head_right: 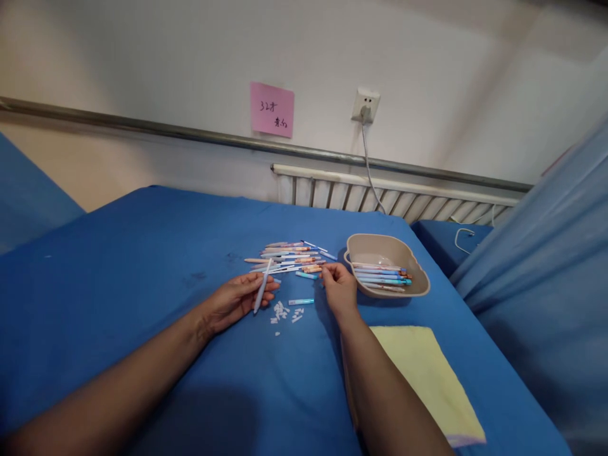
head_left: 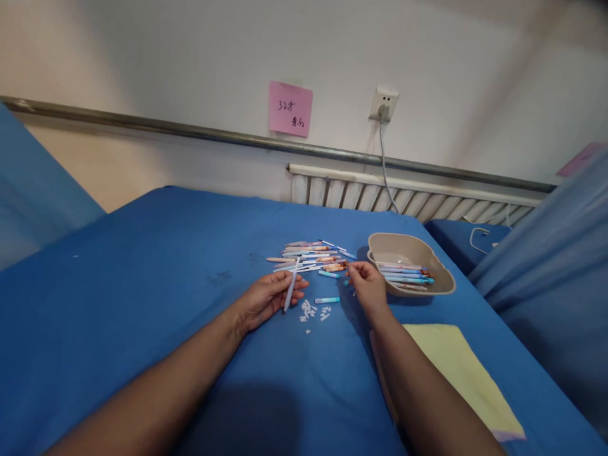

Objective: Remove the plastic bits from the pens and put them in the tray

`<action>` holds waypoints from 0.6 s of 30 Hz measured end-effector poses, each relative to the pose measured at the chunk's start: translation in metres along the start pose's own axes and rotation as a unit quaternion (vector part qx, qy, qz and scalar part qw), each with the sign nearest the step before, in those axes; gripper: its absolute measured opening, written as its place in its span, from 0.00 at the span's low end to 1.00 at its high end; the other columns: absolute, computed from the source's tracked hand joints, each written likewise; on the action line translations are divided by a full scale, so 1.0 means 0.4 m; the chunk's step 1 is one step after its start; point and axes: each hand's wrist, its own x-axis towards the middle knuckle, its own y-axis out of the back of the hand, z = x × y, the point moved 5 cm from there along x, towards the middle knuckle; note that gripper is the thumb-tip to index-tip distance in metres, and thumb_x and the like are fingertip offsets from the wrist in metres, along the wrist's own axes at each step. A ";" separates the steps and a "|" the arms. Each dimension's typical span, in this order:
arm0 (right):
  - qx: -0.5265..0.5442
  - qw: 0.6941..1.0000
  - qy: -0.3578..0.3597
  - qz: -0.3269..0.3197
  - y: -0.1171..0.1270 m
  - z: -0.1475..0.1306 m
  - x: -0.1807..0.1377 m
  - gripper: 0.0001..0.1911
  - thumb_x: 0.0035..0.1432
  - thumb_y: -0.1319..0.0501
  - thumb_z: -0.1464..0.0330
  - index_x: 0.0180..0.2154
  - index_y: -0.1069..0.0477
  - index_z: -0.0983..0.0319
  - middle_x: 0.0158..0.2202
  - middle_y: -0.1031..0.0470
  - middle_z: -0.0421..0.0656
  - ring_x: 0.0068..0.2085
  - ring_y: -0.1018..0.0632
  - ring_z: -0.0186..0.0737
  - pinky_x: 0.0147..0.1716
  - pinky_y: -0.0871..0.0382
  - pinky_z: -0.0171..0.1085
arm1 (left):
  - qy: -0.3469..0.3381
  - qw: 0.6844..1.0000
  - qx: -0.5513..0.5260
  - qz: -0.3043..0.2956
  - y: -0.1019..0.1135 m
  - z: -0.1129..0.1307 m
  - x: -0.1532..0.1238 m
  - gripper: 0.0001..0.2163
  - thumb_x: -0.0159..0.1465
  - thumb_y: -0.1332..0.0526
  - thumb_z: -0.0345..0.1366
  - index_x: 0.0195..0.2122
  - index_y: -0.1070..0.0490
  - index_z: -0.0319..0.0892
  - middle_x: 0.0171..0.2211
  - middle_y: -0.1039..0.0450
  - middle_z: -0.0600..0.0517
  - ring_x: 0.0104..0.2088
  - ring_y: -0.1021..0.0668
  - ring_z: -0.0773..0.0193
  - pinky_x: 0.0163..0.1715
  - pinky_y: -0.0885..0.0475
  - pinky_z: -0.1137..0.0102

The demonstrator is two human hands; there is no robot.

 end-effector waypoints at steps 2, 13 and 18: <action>-0.012 1.000 -0.001 -0.026 -0.010 0.006 -0.006 0.13 0.46 0.36 0.58 0.28 0.28 0.61 0.22 0.27 0.37 0.21 0.32 0.32 0.21 0.41 0.32 | 0.003 1.000 -0.008 -0.001 0.001 0.000 0.002 0.05 0.64 0.41 0.32 0.38 0.30 0.37 0.39 0.23 0.44 0.31 0.20 0.64 0.33 0.25 0.70; -0.071 0.984 -0.002 -0.163 -0.071 0.050 -0.045 0.04 0.48 0.37 0.65 0.27 0.26 0.58 0.22 0.26 0.37 0.22 0.29 0.36 0.23 0.39 0.34 | 0.018 1.000 -0.023 -0.006 0.011 -0.006 0.007 0.05 0.64 0.41 0.31 0.39 0.30 0.36 0.40 0.23 0.43 0.32 0.20 0.64 0.32 0.24 0.72; -0.115 0.982 0.024 -0.149 -0.059 0.043 -0.034 0.03 0.49 0.39 0.66 0.28 0.27 0.58 0.20 0.29 0.36 0.22 0.31 0.35 0.23 0.40 0.33 | 0.022 0.999 -0.025 -0.006 0.009 -0.005 0.008 0.05 0.64 0.41 0.31 0.39 0.30 0.36 0.40 0.23 0.43 0.32 0.20 0.64 0.33 0.24 0.72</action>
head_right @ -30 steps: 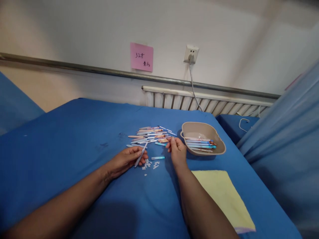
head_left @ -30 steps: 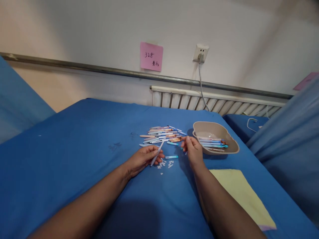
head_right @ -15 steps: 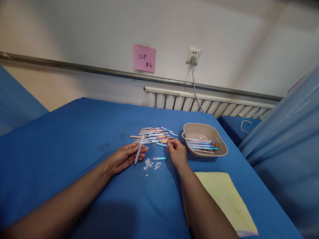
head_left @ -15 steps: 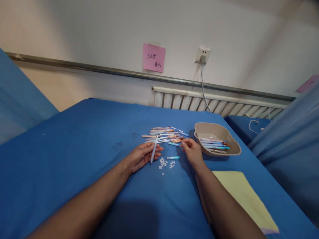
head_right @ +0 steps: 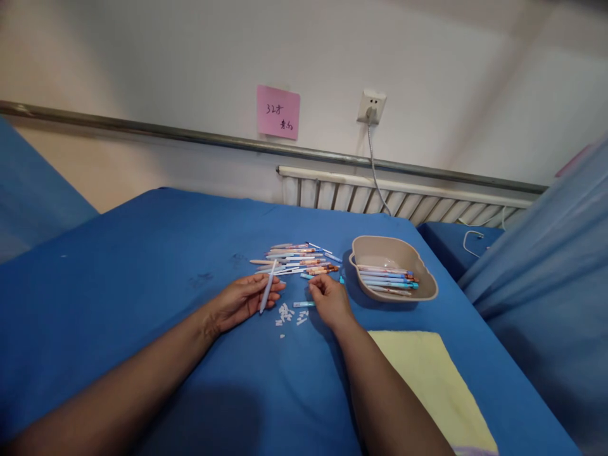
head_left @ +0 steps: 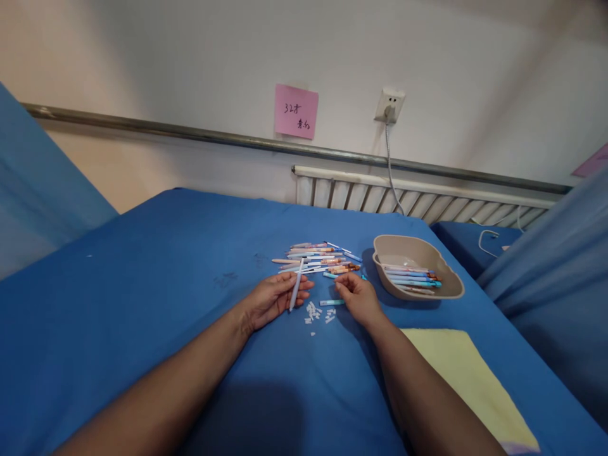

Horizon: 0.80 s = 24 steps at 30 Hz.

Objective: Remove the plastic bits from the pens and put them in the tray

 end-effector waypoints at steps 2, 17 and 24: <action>-0.008 1.000 0.004 -0.008 0.006 -0.004 0.000 0.04 0.49 0.39 0.66 0.29 0.27 0.58 0.21 0.29 0.36 0.23 0.30 0.35 0.23 0.39 0.33 | -0.001 1.000 -0.002 0.002 0.000 0.000 0.000 0.04 0.63 0.41 0.31 0.38 0.30 0.36 0.39 0.23 0.44 0.32 0.20 0.65 0.33 0.24 0.72; -0.403 0.879 0.158 -0.198 -0.034 -0.096 -0.059 0.12 0.54 0.41 0.75 0.41 0.28 0.60 0.40 0.24 0.45 0.44 0.26 0.43 0.45 0.38 0.38 | -0.013 1.000 0.012 -0.020 0.005 -0.004 0.002 0.06 0.59 0.36 0.31 0.37 0.29 0.36 0.38 0.23 0.45 0.32 0.21 0.66 0.32 0.25 0.74; -0.289 0.923 0.233 -0.101 -0.023 -0.132 -0.057 0.16 0.57 0.45 0.73 0.49 0.37 0.62 0.40 0.28 0.47 0.41 0.27 0.42 0.43 0.35 0.39 | -0.013 0.999 0.028 -0.028 0.002 -0.003 0.000 0.10 0.56 0.33 0.30 0.37 0.31 0.38 0.35 0.23 0.48 0.29 0.22 0.69 0.30 0.27 0.76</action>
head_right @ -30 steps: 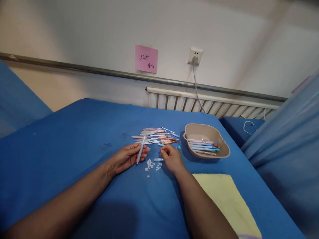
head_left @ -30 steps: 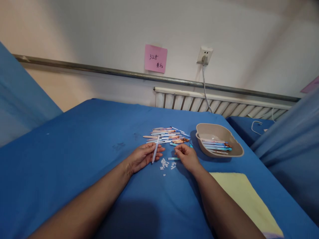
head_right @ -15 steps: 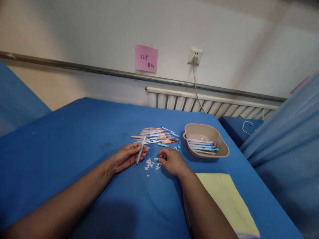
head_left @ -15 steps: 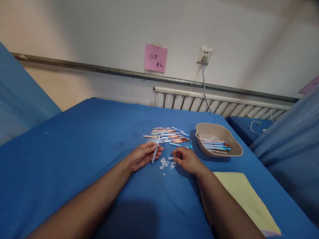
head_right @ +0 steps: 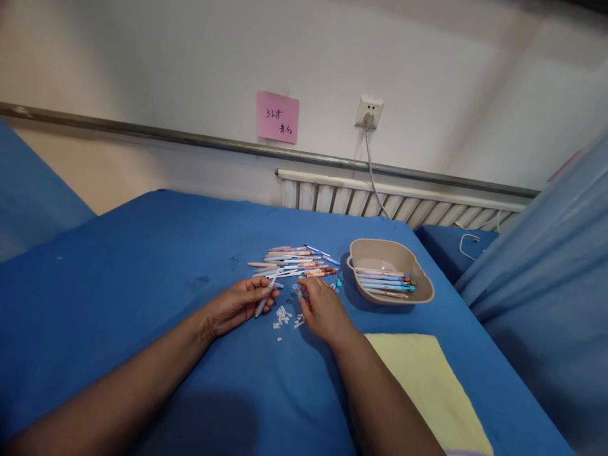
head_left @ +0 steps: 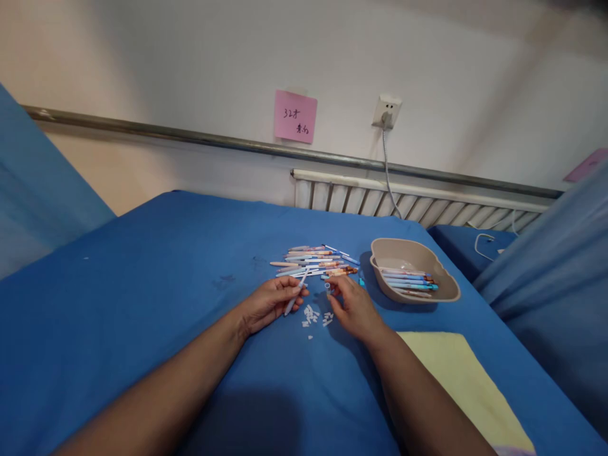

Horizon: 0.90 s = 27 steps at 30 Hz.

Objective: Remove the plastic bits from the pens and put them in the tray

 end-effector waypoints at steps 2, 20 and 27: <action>0.026 0.999 0.017 0.036 0.013 -0.010 0.001 0.14 0.57 0.45 0.74 0.46 0.36 0.61 0.39 0.28 0.46 0.39 0.28 0.41 0.41 0.34 0.39 | -0.003 1.000 0.007 -0.004 -0.001 0.000 0.000 0.11 0.55 0.32 0.30 0.37 0.32 0.38 0.35 0.23 0.48 0.28 0.22 0.69 0.29 0.27 0.76; 0.668 0.698 -0.243 0.085 -0.041 0.052 0.002 0.09 0.48 0.31 0.66 0.31 0.28 0.62 0.27 0.30 0.37 0.26 0.31 0.28 0.28 0.35 0.29 | -0.002 1.000 0.016 -0.009 0.001 -0.002 0.003 0.10 0.55 0.32 0.30 0.36 0.32 0.38 0.35 0.23 0.48 0.28 0.22 0.69 0.29 0.28 0.75; 0.742 0.614 -0.261 0.058 -0.036 0.047 -0.001 0.10 0.50 0.32 0.69 0.37 0.27 0.62 0.29 0.27 0.38 0.27 0.28 0.29 0.29 0.31 0.29 | 0.004 1.000 0.020 -0.003 -0.004 0.001 0.001 0.11 0.54 0.32 0.30 0.36 0.31 0.37 0.34 0.23 0.48 0.28 0.22 0.70 0.30 0.28 0.75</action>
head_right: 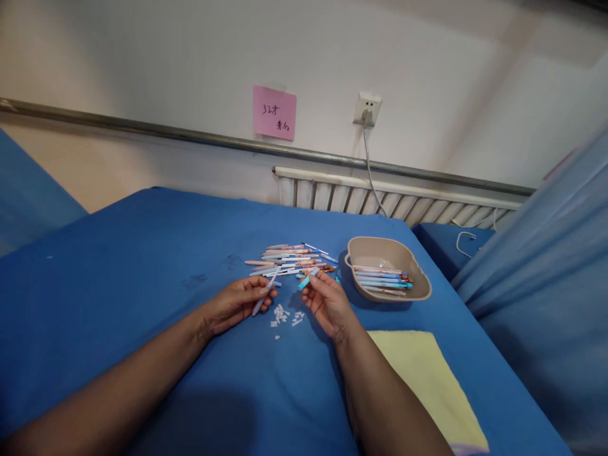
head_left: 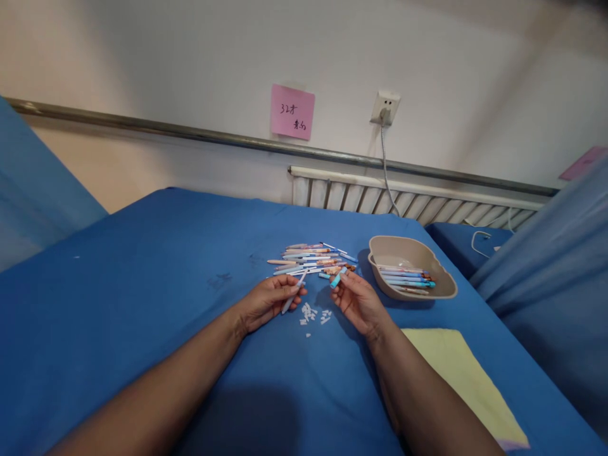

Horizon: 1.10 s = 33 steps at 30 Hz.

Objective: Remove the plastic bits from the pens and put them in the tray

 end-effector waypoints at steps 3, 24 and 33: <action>0.027 1.000 -0.012 -0.009 0.003 0.000 0.000 0.08 0.52 0.34 0.69 0.36 0.28 0.61 0.30 0.27 0.38 0.28 0.28 0.29 0.29 0.31 0.29 | 0.003 1.000 0.001 0.001 -0.001 0.000 -0.001 0.11 0.54 0.31 0.30 0.36 0.32 0.37 0.34 0.23 0.48 0.28 0.22 0.69 0.30 0.28 0.75; -0.319 0.936 0.138 0.059 0.004 -0.029 0.004 0.11 0.51 0.36 0.60 0.28 0.34 0.61 0.18 0.36 0.33 0.20 0.36 0.29 0.21 0.43 0.30 | -0.046 0.986 0.161 0.005 -0.015 0.004 0.000 0.13 0.54 0.32 0.39 0.35 0.28 0.37 0.29 0.26 0.51 0.22 0.29 0.72 0.20 0.37 0.77; -0.386 0.910 0.138 0.061 0.011 -0.029 0.004 0.12 0.51 0.37 0.59 0.29 0.33 0.61 0.19 0.37 0.33 0.20 0.36 0.29 0.21 0.42 0.30 | -0.037 0.972 0.233 0.003 -0.034 0.006 -0.009 0.11 0.55 0.34 0.40 0.34 0.27 0.38 0.27 0.25 0.52 0.21 0.30 0.72 0.19 0.39 0.78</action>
